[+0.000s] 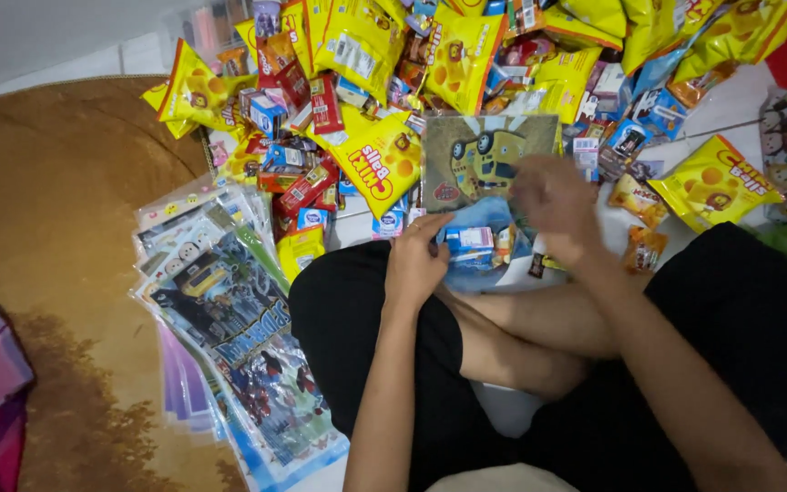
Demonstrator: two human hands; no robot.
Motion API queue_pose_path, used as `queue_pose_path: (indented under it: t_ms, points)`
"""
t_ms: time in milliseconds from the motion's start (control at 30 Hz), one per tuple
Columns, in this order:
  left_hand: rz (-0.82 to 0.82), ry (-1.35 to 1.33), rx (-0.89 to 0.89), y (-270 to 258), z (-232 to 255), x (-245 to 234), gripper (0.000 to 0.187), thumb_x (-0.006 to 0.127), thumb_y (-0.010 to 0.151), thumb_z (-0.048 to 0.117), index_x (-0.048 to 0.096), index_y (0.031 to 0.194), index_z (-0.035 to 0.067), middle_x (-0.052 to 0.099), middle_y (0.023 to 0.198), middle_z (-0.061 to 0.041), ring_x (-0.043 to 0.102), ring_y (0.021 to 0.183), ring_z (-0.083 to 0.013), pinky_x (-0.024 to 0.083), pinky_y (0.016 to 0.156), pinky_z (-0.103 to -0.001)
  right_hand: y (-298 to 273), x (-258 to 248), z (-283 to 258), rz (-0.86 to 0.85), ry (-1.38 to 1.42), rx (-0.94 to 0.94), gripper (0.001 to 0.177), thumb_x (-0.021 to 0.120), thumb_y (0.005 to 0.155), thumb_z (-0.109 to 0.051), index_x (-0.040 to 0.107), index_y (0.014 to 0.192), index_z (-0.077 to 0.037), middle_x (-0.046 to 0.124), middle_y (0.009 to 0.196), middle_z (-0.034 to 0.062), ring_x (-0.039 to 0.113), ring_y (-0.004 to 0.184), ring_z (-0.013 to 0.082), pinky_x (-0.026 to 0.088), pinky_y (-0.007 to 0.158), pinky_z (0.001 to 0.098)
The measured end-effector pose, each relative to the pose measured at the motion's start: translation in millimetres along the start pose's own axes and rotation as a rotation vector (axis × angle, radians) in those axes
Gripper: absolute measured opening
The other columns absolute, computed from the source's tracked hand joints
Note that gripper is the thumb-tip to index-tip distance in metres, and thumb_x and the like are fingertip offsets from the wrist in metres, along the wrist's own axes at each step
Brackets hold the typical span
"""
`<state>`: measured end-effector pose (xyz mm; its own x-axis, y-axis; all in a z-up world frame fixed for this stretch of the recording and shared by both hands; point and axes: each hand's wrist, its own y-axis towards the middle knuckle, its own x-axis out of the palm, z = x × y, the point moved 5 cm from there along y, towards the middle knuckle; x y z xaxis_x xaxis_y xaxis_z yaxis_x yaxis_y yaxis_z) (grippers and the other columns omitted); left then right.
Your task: The person is manually sorting and packing various snack packets into a decorative plastic bag while sitting on the floor.
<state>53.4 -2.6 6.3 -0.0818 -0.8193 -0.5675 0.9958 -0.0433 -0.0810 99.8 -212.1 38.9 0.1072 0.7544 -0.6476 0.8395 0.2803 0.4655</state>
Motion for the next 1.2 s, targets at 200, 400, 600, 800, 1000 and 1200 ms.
queue_pose_path:
  t_ms: [200,400,600,800,1000,1200]
  points:
    - [-0.022,0.052,-0.004,-1.7,6.9,-2.8,0.050,0.061,0.088,-0.003,0.071,0.133,0.014,0.069,0.128,-0.009,0.071,0.110,-0.0377,0.060,0.090,-0.048,-62.2,-5.1,133.9,0.340,-0.200,0.459,0.028,0.070,0.086,0.007,0.061,0.113,0.010,0.059,0.100,0.0300,0.062,0.093,0.0493,0.056,0.071,0.0518]
    - [-0.016,0.016,0.032,-3.9,1.7,0.0,0.051,0.059,0.086,-0.004,0.071,0.133,0.012,0.069,0.127,-0.012,0.069,0.114,-0.0396,0.059,0.094,-0.047,-124.4,62.2,212.4,-0.109,-0.113,1.202,0.124,0.089,0.072,-0.005,0.002,0.159,0.012,0.007,0.155,0.0479,0.039,0.135,0.0667,0.044,0.100,0.0755]
    - [0.015,-0.021,0.051,-2.2,-0.7,-4.2,0.050,0.059,0.084,-0.003,0.072,0.130,0.011,0.070,0.124,-0.013,0.068,0.116,-0.0399,0.058,0.097,-0.049,-125.2,45.9,222.7,-0.130,-0.270,1.066,0.046,0.053,0.104,-0.038,0.047,0.125,0.003,0.064,0.111,0.0346,0.066,0.105,0.0569,0.054,0.086,0.0621]
    - [-0.012,0.008,0.045,2.6,-20.0,10.9,0.053,0.053,0.085,-0.002,0.067,0.135,0.011,0.066,0.137,-0.011,0.058,0.132,-0.0316,0.048,0.105,-0.045,-101.7,-27.1,178.4,0.259,-0.523,0.653,0.028,0.078,0.105,-0.029,0.074,0.117,-0.004,0.074,0.090,0.0117,0.069,0.076,0.0300,0.053,0.063,0.0436]
    - [-0.019,-0.011,0.018,1.7,-17.4,10.2,0.055,0.052,0.086,-0.002,0.065,0.138,0.013,0.063,0.140,-0.011,0.056,0.133,-0.0324,0.050,0.101,-0.046,-50.0,-42.5,52.3,0.263,-0.292,0.629,0.014,0.071,0.110,-0.024,0.065,0.106,-0.012,0.069,0.096,0.0060,0.064,0.082,0.0232,0.047,0.064,0.0412]
    - [0.032,-0.008,0.067,-1.8,-14.7,4.7,0.052,0.057,0.084,-0.001,0.071,0.132,0.013,0.069,0.124,-0.014,0.066,0.119,-0.0411,0.057,0.098,-0.050,-34.9,41.3,-19.1,0.021,0.040,0.786,0.040,0.082,0.084,-0.026,0.059,0.113,-0.011,0.072,0.103,0.0179,0.071,0.097,0.0389,0.059,0.078,0.0471]
